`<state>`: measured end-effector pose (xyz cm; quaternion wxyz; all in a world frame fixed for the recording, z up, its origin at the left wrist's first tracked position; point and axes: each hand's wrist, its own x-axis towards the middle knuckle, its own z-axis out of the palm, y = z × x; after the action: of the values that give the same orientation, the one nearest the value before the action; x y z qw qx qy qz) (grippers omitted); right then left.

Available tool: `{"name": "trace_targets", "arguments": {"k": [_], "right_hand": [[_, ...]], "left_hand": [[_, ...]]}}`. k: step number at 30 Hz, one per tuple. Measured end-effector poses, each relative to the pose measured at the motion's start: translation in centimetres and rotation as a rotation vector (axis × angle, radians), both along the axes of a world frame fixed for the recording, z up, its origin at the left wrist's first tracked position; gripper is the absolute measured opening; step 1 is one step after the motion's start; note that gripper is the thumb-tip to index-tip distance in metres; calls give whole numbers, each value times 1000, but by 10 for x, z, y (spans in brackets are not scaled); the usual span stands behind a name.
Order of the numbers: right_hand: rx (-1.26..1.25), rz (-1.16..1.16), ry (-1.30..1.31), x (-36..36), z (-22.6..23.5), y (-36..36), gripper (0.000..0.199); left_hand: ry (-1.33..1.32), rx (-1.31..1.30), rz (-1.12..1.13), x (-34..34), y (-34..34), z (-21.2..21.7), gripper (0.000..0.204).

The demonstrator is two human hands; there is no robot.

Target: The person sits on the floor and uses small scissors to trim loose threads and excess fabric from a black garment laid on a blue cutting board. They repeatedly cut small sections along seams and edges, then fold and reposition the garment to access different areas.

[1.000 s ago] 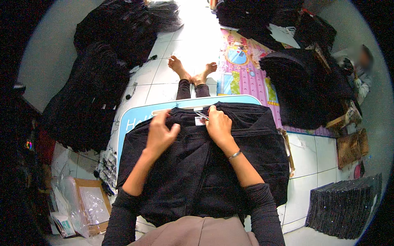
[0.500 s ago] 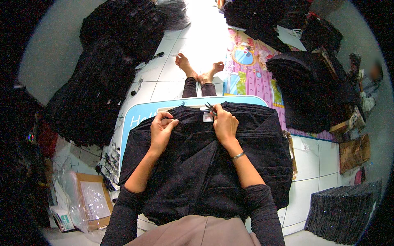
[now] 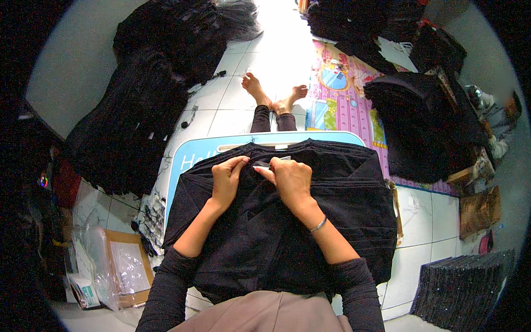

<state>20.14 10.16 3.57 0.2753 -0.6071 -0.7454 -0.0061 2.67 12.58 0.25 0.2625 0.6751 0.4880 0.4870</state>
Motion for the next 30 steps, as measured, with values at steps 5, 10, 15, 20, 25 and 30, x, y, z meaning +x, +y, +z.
{"name": "trace_targets", "arguments": {"k": [5,10,15,20,25,30], "right_hand": [[-5,3,-80,-4,-10,2,43],[49,56,-60,-1,-16,7,43],[36,87,-51,0,-19,6,44],[7,10,-50,8,-12,9,44],[-15,-142,163,74,4,18,43],[-67,-93,201,96,-11,20,23]], "left_hand": [[11,18,-3,2,-1,0,16],[20,-46,-47,0,-1,5,16],[-81,-156,-36,-3,0,5,16],[-315,-311,-139,-35,21,5,24],[-231,-195,260,-179,39,29,23],[884,-217,1123,-220,15,30,123]]}}
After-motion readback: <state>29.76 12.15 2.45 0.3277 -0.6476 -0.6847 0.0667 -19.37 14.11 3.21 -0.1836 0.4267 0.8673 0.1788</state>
